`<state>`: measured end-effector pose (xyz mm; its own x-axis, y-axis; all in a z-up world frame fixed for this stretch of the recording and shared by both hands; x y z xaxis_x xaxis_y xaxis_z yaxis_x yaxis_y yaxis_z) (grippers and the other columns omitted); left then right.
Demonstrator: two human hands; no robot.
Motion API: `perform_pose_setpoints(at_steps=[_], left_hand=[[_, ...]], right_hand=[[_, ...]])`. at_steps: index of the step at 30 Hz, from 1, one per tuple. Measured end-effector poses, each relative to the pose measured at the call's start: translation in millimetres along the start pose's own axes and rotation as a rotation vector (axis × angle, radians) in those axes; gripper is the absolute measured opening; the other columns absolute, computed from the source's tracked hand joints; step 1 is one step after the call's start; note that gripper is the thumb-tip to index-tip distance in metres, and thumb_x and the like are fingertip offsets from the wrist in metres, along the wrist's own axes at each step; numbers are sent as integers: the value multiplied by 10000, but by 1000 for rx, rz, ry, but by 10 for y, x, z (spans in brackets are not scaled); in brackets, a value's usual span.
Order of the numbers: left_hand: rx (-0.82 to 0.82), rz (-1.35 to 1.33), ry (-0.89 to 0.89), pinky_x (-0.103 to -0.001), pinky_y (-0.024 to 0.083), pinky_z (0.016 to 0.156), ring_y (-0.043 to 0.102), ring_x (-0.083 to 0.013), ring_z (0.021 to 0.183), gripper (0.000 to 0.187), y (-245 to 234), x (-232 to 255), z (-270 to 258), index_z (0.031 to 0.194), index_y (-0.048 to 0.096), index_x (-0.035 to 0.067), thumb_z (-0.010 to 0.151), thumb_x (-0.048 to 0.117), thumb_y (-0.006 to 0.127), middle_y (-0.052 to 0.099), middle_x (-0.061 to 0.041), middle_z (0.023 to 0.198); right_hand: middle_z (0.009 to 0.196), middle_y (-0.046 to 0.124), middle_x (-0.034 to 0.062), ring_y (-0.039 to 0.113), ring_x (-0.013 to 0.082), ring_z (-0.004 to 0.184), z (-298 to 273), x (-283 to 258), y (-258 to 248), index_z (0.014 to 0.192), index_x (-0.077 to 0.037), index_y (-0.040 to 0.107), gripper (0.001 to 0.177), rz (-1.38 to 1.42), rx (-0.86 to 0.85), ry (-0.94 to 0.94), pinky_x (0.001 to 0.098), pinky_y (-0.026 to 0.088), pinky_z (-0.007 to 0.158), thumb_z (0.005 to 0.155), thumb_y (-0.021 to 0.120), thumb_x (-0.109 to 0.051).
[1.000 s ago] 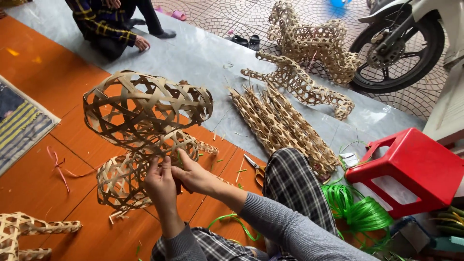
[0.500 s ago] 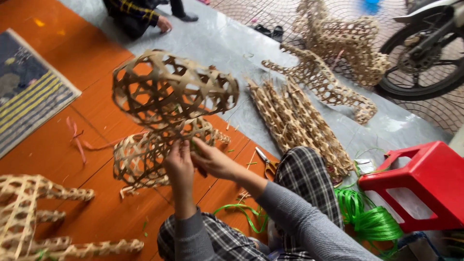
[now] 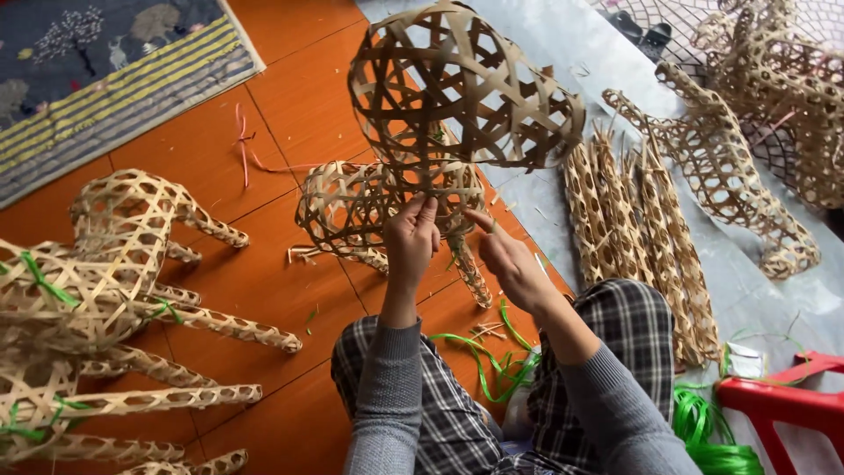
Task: Tying green plastic strips to a bamboo giraffe frame to secure the structure
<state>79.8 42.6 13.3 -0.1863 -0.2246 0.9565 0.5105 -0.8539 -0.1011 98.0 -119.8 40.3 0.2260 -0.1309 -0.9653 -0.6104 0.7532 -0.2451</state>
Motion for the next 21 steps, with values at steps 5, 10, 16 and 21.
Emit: perform_pose_setpoints(at_steps=[5,10,16,21], left_hand=[[-7,10,-44,-204,389,368,470,-110,310,266,-20,48,-18,1082,690,1,1012,201,529,513,-43,374],[-56,63,2,-217,382,365,459,-87,351,242,-3,168,-3,951,685,94,1010,234,498,516,23,457],[-88,74,-5,-214,395,378,465,-84,363,239,34,181,-7,923,662,102,1017,234,487,522,29,475],[-88,55,-47,-218,386,392,465,-85,370,228,23,220,-14,952,668,109,1014,236,489,514,21,462]], right_hand=[[772,606,105,561,227,695,-88,-217,-71,964,-51,669,248,-168,97,-242,344,486,688,1008,474,-197],[655,513,45,457,210,552,-744,-1513,14,709,-74,496,378,7,-216,-566,317,378,567,1001,420,-302],[695,369,172,455,356,557,-1314,-1937,-34,706,-20,301,410,552,-805,-1117,442,438,525,1112,255,-52],[628,475,165,383,252,436,-1207,-2028,-51,585,-25,380,443,671,-562,-1136,350,335,423,1027,384,13]])
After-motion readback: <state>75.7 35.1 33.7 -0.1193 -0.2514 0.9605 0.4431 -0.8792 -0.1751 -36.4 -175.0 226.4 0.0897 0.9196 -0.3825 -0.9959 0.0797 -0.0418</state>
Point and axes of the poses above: each hand's wrist, its own z-axis towards the middle knuckle, its own y-axis out of the palm, x = y × z, the point moved 8 cm from there along z, towards the middle knuckle
